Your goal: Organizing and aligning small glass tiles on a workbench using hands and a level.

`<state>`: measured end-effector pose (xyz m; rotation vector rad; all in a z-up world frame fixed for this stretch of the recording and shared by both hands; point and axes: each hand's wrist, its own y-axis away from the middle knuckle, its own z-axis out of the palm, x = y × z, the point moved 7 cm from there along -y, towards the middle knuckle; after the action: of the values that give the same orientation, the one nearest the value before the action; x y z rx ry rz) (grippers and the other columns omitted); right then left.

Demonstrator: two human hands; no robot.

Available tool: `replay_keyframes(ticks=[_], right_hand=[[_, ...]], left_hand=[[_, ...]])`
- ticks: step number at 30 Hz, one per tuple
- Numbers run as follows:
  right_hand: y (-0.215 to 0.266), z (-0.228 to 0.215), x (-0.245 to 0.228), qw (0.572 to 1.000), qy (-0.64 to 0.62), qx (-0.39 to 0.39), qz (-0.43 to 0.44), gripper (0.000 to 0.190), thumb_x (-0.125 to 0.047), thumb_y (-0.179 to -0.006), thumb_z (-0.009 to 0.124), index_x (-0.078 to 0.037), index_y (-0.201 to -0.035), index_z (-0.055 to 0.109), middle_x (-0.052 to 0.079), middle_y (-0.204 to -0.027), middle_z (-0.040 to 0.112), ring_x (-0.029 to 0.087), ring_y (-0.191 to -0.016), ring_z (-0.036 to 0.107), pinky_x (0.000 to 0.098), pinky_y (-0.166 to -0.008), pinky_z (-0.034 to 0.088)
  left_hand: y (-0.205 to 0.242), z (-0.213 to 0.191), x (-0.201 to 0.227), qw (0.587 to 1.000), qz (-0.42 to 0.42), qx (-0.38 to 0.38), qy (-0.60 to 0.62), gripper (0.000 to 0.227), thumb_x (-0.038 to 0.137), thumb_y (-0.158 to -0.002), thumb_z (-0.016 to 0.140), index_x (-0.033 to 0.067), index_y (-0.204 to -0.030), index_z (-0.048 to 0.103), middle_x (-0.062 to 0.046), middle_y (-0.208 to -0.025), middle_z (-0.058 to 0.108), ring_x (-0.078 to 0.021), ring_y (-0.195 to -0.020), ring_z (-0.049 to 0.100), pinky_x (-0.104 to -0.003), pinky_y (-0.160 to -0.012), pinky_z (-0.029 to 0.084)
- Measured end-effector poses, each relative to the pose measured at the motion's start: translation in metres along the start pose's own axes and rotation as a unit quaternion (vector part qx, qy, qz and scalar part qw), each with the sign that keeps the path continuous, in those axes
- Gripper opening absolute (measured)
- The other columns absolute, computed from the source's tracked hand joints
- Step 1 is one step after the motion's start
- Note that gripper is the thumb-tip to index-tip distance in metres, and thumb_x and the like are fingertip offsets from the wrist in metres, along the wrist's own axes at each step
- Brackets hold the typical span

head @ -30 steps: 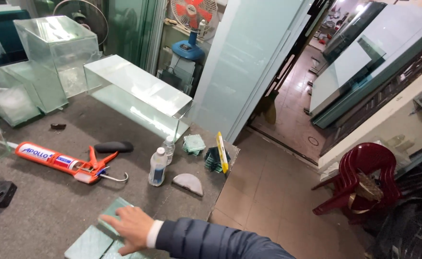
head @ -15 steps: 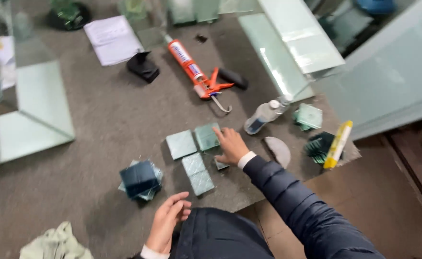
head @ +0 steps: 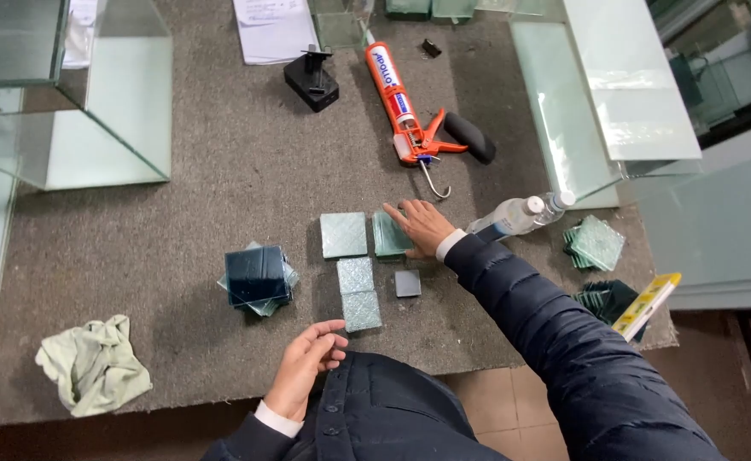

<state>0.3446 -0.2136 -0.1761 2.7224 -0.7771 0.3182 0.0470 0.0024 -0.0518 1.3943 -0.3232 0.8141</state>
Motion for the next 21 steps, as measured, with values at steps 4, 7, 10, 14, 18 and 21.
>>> replay_keyframes(ticks=[4, 7, 10, 14, 18, 21], right_hand=[[-0.005, 0.008, 0.001, 0.999, -0.037, -0.007, -0.021, 0.149, -0.072, -0.065, 0.099, -0.012, -0.177, 0.022, 0.019, -0.143, 0.057, 0.034, -0.123, 0.061, 0.0466, -0.108, 0.049], [-0.005, 0.011, -0.001, 0.998, -0.051, 0.004, -0.041, 0.149, -0.070, -0.068, 0.098, -0.010, -0.178, 0.018, 0.019, -0.142, 0.056, 0.034, -0.123, 0.059, 0.0474, -0.110, 0.048], [-0.008, 0.019, 0.001, 0.998, -0.039, 0.003, -0.042, 0.148, -0.074, -0.069, 0.096, -0.010, -0.178, 0.020, 0.017, -0.137, 0.058, 0.033, -0.119, 0.061, 0.0459, -0.106, 0.050], [-0.006, 0.020, 0.003, 0.997, -0.071, 0.019, -0.040, 0.145, -0.072, -0.070, 0.096, -0.010, -0.178, 0.020, 0.019, -0.148, 0.056, 0.034, -0.129, 0.059, 0.0494, -0.113, 0.048], [-0.003, 0.009, 0.001, 0.993, -0.103, -0.038, 0.042, 0.136, -0.065, -0.078, 0.085, -0.023, -0.181, 0.007, 0.004, -0.153, 0.050, 0.024, -0.142, 0.055, 0.0484, -0.128, 0.040], [0.000, 0.011, 0.000, 0.993, -0.100, -0.029, 0.056, 0.138, -0.068, -0.075, 0.085, -0.025, -0.181, 0.007, 0.002, -0.154, 0.051, 0.023, -0.142, 0.055, 0.0481, -0.128, 0.041]], left_hand=[[-0.005, 0.005, -0.005, 1.000, 0.001, 0.012, 0.013, 0.037, 0.014, -0.111, 0.057, 0.0047, -0.140, 0.077, -0.013, -0.109, 0.078, -0.0200, -0.090, 0.071, -0.033, -0.083, 0.058], [-0.014, 0.010, -0.013, 1.000, -0.002, 0.011, 0.011, 0.036, 0.014, -0.112, 0.056, 0.0058, -0.139, 0.078, -0.011, -0.109, 0.079, -0.0185, -0.090, 0.070, -0.031, -0.081, 0.057], [-0.019, 0.019, -0.013, 1.000, -0.007, 0.005, 0.006, 0.036, 0.013, -0.111, 0.056, 0.0061, -0.140, 0.077, -0.011, -0.110, 0.079, -0.0177, -0.090, 0.071, -0.030, -0.082, 0.058], [-0.031, 0.040, 0.000, 1.000, -0.001, -0.009, -0.023, 0.034, 0.012, -0.112, 0.055, 0.0063, -0.137, 0.076, -0.010, -0.109, 0.077, -0.0175, -0.091, 0.071, -0.030, -0.083, 0.058], [-0.079, 0.062, 0.007, 0.995, 0.079, -0.041, -0.034, 0.040, 0.018, -0.107, 0.057, 0.0031, -0.140, 0.073, -0.011, -0.105, 0.079, -0.0124, -0.088, 0.072, -0.025, -0.077, 0.060], [-0.134, 0.068, 0.010, 0.990, 0.121, -0.038, -0.060, 0.037, 0.017, -0.108, 0.058, 0.0039, -0.138, 0.073, -0.013, -0.104, 0.078, -0.0163, -0.086, 0.073, -0.027, -0.072, 0.058]])
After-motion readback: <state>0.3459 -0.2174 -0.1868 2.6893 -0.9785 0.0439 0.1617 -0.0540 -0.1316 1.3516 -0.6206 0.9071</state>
